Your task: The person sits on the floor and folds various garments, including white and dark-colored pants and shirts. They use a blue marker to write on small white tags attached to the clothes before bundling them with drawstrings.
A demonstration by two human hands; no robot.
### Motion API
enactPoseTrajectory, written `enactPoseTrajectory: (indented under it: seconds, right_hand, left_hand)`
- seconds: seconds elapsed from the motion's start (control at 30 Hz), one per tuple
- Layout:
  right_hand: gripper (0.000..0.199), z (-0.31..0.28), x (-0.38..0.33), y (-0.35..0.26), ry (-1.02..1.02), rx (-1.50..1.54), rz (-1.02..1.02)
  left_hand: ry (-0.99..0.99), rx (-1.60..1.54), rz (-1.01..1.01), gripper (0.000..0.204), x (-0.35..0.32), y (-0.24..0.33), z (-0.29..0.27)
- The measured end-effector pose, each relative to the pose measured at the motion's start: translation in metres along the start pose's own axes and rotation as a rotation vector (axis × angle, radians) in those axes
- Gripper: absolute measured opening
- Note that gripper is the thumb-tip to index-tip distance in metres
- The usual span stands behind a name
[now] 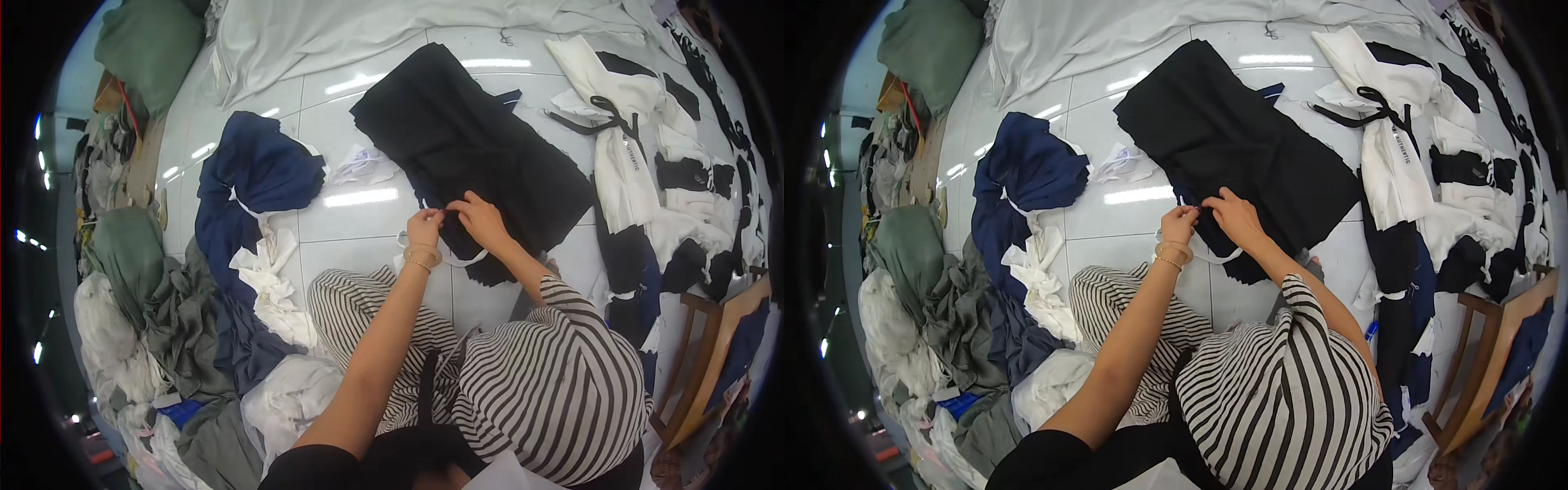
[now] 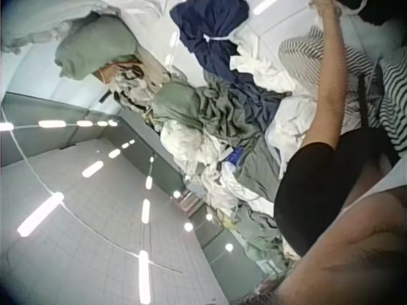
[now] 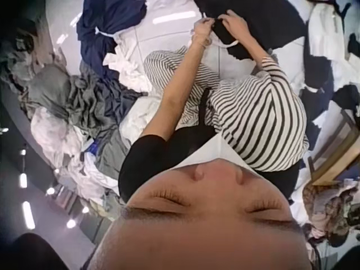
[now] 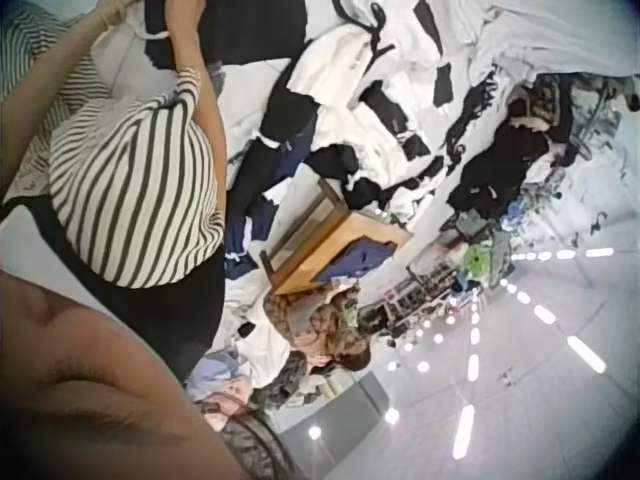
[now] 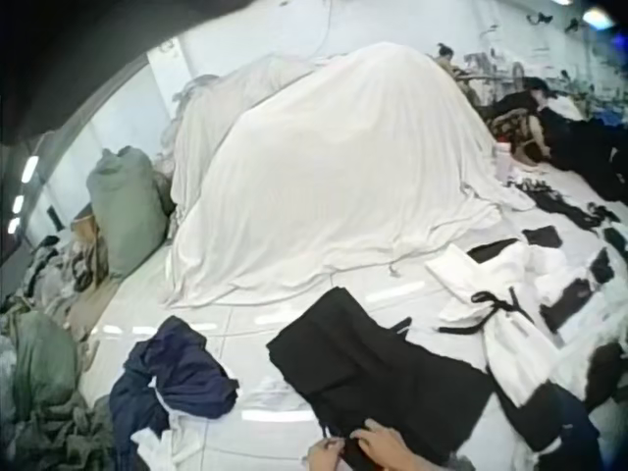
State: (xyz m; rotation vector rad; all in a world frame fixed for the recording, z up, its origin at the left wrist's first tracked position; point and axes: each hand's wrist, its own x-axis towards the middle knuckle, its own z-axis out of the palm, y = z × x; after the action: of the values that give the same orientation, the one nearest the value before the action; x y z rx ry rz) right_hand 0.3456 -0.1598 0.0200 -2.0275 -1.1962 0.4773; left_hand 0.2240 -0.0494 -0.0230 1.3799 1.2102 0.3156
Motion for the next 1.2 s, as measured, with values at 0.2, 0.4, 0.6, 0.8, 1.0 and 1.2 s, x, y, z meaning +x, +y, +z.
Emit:
enactPoseTrajectory:
  seconds: [0.2,0.4,0.6,0.8,1.0,1.2]
  right_hand:
    - [0.021,-0.001,-0.008,-0.002,-0.074,-0.035,0.026]
    - [0.014,0.002,-0.004,-0.001,-0.01,-0.104,-0.016]
    - [0.014,0.003,0.004,0.006,0.06,0.021,0.125]
    - [0.014,-0.019,0.011,0.007,0.142,0.154,0.116]
    - [0.014,-0.061,0.021,-0.001,0.12,0.29,0.165]
    - [0.015,-0.067,0.024,-0.003,0.111,0.348,0.16]
  left_hand:
    - [-0.012,-0.083,-0.016,0.018,-0.002,-0.013,0.005]
    - [-0.026,-0.158,-0.006,0.014,-0.001,-0.011,0.006]
    - [0.017,-0.04,-0.041,0.013,-0.002,-0.01,-0.001]
    - [0.245,0.223,0.087,0.032,-0.023,0.018,-0.004]
    - [0.108,-0.012,-0.011,0.027,-0.018,0.065,-0.012]
    - [0.158,-0.272,0.024,0.02,0.031,0.041,0.042]
